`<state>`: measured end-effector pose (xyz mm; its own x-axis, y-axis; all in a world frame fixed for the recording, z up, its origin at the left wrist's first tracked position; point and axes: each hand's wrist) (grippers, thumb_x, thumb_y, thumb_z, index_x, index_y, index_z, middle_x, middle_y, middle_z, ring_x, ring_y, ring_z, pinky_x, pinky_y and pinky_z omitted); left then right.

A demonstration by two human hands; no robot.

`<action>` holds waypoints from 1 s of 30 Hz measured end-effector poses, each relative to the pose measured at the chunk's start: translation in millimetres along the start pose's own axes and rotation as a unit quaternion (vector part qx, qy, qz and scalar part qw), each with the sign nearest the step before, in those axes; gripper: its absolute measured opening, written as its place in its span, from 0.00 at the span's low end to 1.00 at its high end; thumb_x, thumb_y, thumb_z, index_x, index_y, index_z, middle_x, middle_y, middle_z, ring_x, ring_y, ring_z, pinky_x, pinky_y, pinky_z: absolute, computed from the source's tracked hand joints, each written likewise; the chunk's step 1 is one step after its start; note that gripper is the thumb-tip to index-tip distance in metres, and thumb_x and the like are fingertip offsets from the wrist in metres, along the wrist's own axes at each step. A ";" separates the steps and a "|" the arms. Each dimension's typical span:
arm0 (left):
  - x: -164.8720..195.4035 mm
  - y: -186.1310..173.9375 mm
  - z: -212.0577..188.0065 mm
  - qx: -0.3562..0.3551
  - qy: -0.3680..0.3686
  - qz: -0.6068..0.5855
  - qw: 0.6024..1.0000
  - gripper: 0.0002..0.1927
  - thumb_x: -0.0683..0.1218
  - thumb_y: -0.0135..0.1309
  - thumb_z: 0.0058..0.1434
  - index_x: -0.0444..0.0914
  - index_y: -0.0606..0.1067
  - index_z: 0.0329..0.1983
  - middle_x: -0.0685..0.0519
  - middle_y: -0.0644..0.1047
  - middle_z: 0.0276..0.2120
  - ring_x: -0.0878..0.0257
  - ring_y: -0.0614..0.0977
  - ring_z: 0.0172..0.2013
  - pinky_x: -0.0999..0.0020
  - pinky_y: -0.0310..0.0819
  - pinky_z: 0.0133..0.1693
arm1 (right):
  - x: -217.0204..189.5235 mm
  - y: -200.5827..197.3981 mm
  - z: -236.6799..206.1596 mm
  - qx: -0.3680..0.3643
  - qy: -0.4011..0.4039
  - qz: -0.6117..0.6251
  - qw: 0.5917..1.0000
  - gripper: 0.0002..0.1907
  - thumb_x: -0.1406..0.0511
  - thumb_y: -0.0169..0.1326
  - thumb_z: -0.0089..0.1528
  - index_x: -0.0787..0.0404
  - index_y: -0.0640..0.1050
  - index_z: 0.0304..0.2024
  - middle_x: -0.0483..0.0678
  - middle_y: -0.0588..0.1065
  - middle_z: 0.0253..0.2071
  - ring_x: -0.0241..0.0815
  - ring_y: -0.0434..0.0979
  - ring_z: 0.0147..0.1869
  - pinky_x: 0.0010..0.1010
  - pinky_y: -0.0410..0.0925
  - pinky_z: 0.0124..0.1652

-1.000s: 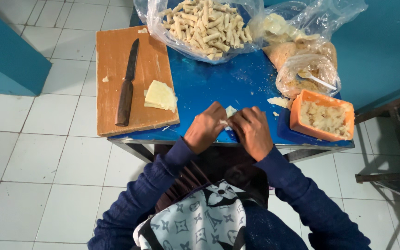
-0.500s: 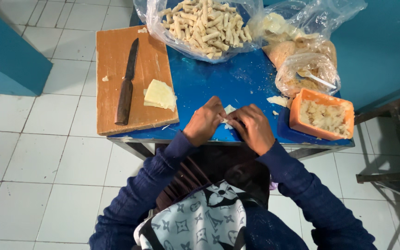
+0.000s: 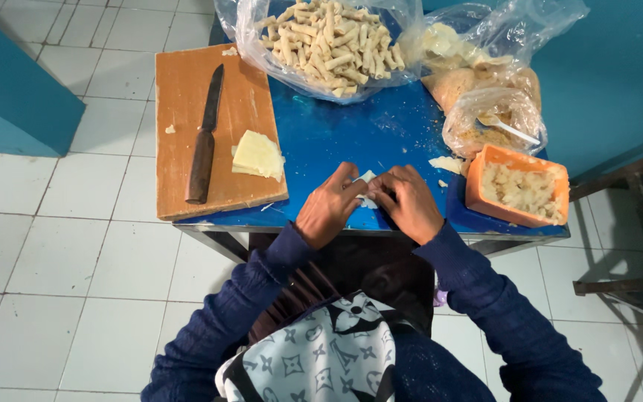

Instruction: The person sits at a blue table and assembles filled snacks. They take thin translucent wrapper sheets, spoon crumbly filling from an orange container onto a sheet, fold the sheet over the filling, and set the folded piece aside, repeating the cycle. A knife on a cutting board and bags of snack pieces and powder sit nearby but are not used.

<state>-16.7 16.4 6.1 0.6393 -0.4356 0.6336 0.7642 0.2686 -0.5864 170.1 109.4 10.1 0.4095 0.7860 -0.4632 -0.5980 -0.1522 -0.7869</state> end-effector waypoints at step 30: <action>12.4 -2.6 -4.3 0.048 -0.082 0.030 0.995 0.08 0.43 0.58 0.65 0.38 0.73 0.45 0.48 0.73 0.44 0.46 0.80 0.38 0.54 0.74 0.36 | -14.2 -1.9 -0.1 0.026 0.002 0.005 1.000 0.03 0.65 0.61 0.61 0.57 0.81 0.36 0.46 0.74 0.32 0.49 0.70 0.40 0.40 0.63 0.43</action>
<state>-11.2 6.6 13.3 0.6831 -0.2734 0.6772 0.7241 0.3743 -0.5793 165.5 98.5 18.1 0.4061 0.7820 -0.4729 -0.6376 -0.1282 -0.7596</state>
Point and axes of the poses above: each hand's wrist, its own z-axis towards the middle knuckle, its own y-axis out of the palm, x = y × z
